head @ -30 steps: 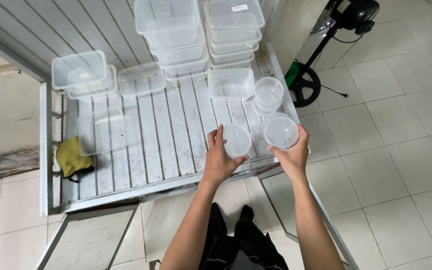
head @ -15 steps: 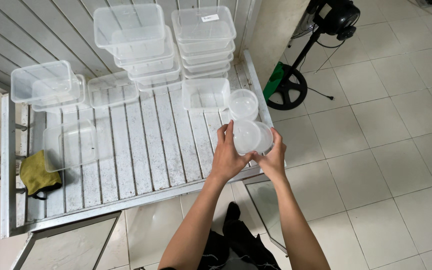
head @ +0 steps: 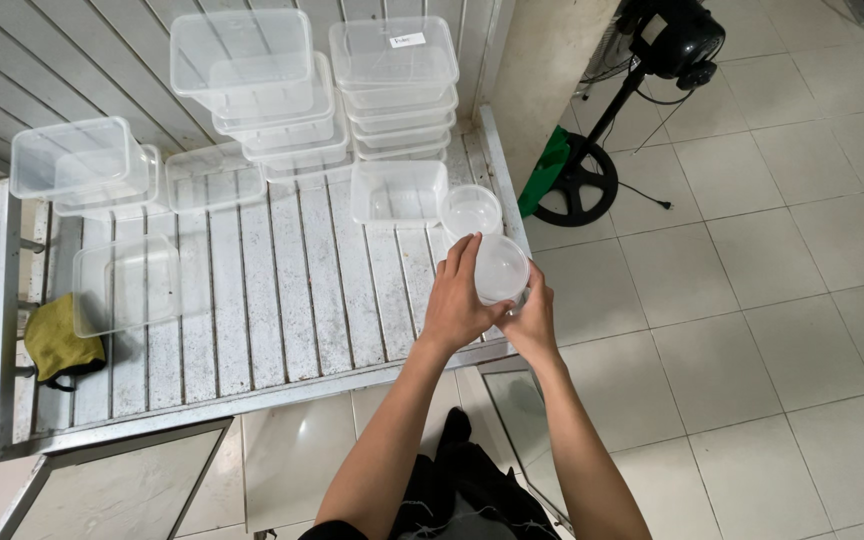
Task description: The person removes plastic containers from a refrigerator, places them on a metal rack, and wipes them with a cloth. The person handles multiple containers and lids, stacking them on the rack.
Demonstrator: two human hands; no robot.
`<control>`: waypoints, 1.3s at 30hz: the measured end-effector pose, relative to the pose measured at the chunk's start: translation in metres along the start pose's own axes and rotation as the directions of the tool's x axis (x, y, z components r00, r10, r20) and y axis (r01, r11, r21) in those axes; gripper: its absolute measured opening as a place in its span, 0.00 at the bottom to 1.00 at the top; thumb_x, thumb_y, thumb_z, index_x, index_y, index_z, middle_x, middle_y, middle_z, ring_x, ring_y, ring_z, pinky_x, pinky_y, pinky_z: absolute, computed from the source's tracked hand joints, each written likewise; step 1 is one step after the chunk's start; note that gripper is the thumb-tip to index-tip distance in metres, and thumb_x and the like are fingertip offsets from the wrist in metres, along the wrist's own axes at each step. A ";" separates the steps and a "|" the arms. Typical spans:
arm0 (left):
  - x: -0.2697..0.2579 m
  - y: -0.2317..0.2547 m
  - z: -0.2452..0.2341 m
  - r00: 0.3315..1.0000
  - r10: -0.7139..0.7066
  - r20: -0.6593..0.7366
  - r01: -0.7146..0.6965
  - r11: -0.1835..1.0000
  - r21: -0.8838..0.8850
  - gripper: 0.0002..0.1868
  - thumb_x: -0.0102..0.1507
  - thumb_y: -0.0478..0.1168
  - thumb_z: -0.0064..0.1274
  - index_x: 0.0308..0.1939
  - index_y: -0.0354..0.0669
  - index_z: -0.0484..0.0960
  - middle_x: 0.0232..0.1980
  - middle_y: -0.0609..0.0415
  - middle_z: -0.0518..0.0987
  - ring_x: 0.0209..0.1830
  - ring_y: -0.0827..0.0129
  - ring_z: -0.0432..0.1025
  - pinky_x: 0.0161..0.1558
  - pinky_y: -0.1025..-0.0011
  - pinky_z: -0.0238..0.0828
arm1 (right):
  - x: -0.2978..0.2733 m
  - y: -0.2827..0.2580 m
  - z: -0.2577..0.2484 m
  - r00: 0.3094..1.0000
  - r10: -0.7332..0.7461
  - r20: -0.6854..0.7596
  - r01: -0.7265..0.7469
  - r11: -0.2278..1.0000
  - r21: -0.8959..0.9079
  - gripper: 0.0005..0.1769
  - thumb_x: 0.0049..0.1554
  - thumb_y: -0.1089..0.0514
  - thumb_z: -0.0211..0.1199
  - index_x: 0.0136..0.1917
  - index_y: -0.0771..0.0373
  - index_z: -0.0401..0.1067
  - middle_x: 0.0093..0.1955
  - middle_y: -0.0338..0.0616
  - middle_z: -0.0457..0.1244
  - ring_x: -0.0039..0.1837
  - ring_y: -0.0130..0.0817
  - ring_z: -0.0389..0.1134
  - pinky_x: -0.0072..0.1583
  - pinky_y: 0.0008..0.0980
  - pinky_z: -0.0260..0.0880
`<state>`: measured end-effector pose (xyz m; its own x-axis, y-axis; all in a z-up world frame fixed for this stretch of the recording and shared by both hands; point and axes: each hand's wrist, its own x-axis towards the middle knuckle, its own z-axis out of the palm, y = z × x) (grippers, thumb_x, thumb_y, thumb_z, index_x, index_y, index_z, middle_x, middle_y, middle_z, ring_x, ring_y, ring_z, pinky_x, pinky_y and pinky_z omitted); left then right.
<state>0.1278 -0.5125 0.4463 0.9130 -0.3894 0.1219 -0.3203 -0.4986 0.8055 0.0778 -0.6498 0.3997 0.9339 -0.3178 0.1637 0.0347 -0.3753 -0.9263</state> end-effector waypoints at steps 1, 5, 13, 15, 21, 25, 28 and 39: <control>-0.001 0.000 0.000 1.000 0.008 -0.009 -0.008 1.000 -0.004 0.62 0.43 0.43 0.76 0.76 0.38 0.56 0.76 0.41 0.60 0.67 0.40 0.63 0.65 0.53 0.65 | -0.001 0.001 -0.001 1.000 0.006 0.015 -0.006 1.000 0.009 0.47 0.44 0.67 0.74 0.73 0.72 0.56 0.66 0.58 0.65 0.68 0.48 0.69 0.66 0.44 0.71; -0.007 0.000 0.000 0.999 0.019 -0.032 -0.019 1.000 -0.024 0.64 0.42 0.43 0.76 0.77 0.39 0.55 0.77 0.41 0.59 0.68 0.39 0.62 0.66 0.53 0.64 | -0.003 0.011 -0.004 0.997 0.053 0.060 -0.053 0.999 -0.005 0.55 0.42 0.63 0.77 0.76 0.69 0.51 0.69 0.58 0.62 0.71 0.49 0.66 0.68 0.46 0.69; -0.019 0.006 -0.010 0.998 0.015 -0.058 -0.018 0.999 -0.046 0.65 0.41 0.44 0.76 0.77 0.42 0.54 0.78 0.40 0.57 0.71 0.39 0.60 0.68 0.53 0.63 | -0.015 0.013 -0.021 0.988 0.147 0.042 -0.138 0.977 -0.165 0.61 0.43 0.59 0.80 0.80 0.58 0.46 0.79 0.54 0.49 0.76 0.51 0.52 0.69 0.52 0.60; -0.024 0.007 -0.015 0.995 0.045 -0.089 -0.049 0.998 -0.043 0.65 0.42 0.44 0.76 0.78 0.42 0.54 0.79 0.40 0.57 0.72 0.39 0.60 0.68 0.53 0.62 | -0.020 0.005 -0.026 0.977 0.212 0.023 -0.205 0.965 -0.164 0.61 0.42 0.59 0.79 0.80 0.55 0.45 0.79 0.52 0.47 0.75 0.51 0.52 0.67 0.52 0.61; -0.047 0.005 -0.043 0.993 0.040 -0.112 -0.048 0.997 -0.064 0.61 0.45 0.48 0.76 0.77 0.42 0.57 0.79 0.40 0.57 0.74 0.41 0.59 0.69 0.52 0.62 | -0.034 -0.026 -0.038 0.993 0.115 -0.019 -0.116 0.978 -0.173 0.61 0.42 0.63 0.76 0.81 0.56 0.45 0.79 0.53 0.46 0.76 0.51 0.51 0.66 0.51 0.61; -0.069 -0.003 -0.073 0.984 0.056 -0.167 -0.073 0.993 -0.097 0.57 0.50 0.50 0.73 0.77 0.41 0.57 0.78 0.39 0.59 0.76 0.42 0.59 0.71 0.53 0.61 | -0.050 -0.053 -0.031 0.997 0.025 -0.077 -0.035 0.991 -0.129 0.56 0.46 0.64 0.71 0.82 0.57 0.47 0.81 0.52 0.48 0.77 0.49 0.52 0.67 0.49 0.60; -0.096 -0.014 -0.100 0.974 0.077 -0.215 -0.108 0.985 -0.135 0.53 0.54 0.51 0.69 0.78 0.39 0.58 0.77 0.39 0.62 0.77 0.44 0.59 0.72 0.53 0.60 | -0.067 -0.076 -0.011 0.994 -0.030 -0.102 0.026 0.999 -0.045 0.51 0.51 0.64 0.69 0.82 0.58 0.48 0.81 0.51 0.49 0.78 0.47 0.52 0.68 0.48 0.59; -0.232 -0.071 -0.201 0.927 0.027 -0.373 -0.107 0.975 -0.195 0.42 0.59 0.45 0.65 0.73 0.38 0.66 0.66 0.41 0.75 0.68 0.51 0.71 0.66 0.58 0.70 | -0.149 -0.154 0.120 0.990 -0.082 0.118 0.052 0.970 0.237 0.40 0.54 0.68 0.64 0.77 0.61 0.55 0.73 0.51 0.57 0.62 0.34 0.66 0.56 0.29 0.70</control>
<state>-0.0106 -0.2308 0.4778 0.9323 -0.0856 0.3515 -0.3607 -0.2931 0.8854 -0.0240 -0.4397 0.4772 0.9635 -0.1807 0.1973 0.1662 -0.1739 -0.9706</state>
